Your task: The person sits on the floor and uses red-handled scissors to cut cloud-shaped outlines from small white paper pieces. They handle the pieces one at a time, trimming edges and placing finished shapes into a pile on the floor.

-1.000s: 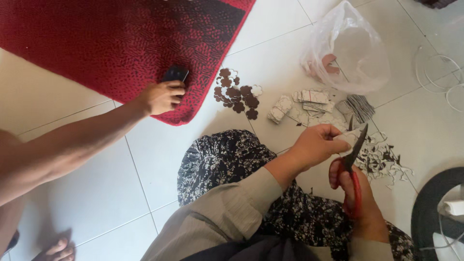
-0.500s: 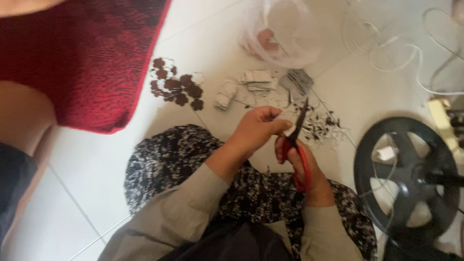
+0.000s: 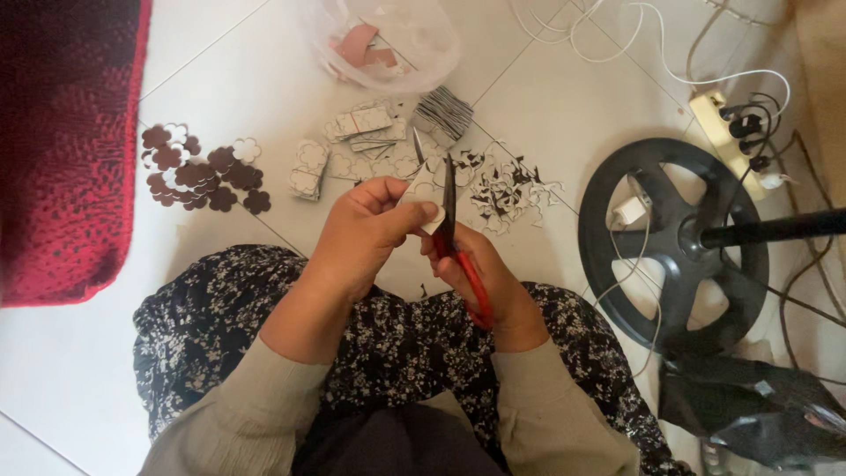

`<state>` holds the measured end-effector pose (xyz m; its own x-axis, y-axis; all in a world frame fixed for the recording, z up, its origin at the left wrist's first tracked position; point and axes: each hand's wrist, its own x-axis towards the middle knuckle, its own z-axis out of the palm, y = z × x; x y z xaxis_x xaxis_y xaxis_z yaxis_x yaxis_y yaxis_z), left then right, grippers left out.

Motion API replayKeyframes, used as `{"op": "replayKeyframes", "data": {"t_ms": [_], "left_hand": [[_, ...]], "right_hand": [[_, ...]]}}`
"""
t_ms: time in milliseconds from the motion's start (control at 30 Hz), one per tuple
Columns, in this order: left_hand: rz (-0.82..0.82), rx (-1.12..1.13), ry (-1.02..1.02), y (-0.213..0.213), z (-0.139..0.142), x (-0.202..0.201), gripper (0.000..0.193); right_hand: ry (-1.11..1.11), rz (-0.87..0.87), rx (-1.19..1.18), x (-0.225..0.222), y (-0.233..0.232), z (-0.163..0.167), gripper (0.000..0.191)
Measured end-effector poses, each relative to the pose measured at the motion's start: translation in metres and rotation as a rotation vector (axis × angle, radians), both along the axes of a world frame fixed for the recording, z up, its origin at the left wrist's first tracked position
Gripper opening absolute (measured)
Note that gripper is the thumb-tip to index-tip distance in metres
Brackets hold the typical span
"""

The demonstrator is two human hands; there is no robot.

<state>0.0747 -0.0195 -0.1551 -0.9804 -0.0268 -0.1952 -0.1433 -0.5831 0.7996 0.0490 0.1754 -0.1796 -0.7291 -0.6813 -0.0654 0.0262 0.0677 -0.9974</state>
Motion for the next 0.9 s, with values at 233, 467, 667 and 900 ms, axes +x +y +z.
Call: {"op": "replayKeyframes", "data": {"t_ms": [233,467,667,900], "left_hand": [[-0.003,-0.006,-0.073,0.019,0.012,-0.001,0.01],[-0.033,0.005,-0.039,0.033,0.025,0.001,0.007],[-0.02,0.028,-0.014,0.042,0.029,0.004,0.011],[0.01,0.051,-0.026,0.05,0.028,0.004,0.012]], "right_hand": [[0.078,-0.017,-0.039,-0.005,0.011,0.004,0.072],[0.111,-0.049,-0.137,-0.001,0.014,0.013,0.077],[0.132,-0.082,-0.17,-0.002,0.017,0.0,0.076],[0.194,-0.132,-0.13,-0.001,0.018,-0.001,0.073]]}}
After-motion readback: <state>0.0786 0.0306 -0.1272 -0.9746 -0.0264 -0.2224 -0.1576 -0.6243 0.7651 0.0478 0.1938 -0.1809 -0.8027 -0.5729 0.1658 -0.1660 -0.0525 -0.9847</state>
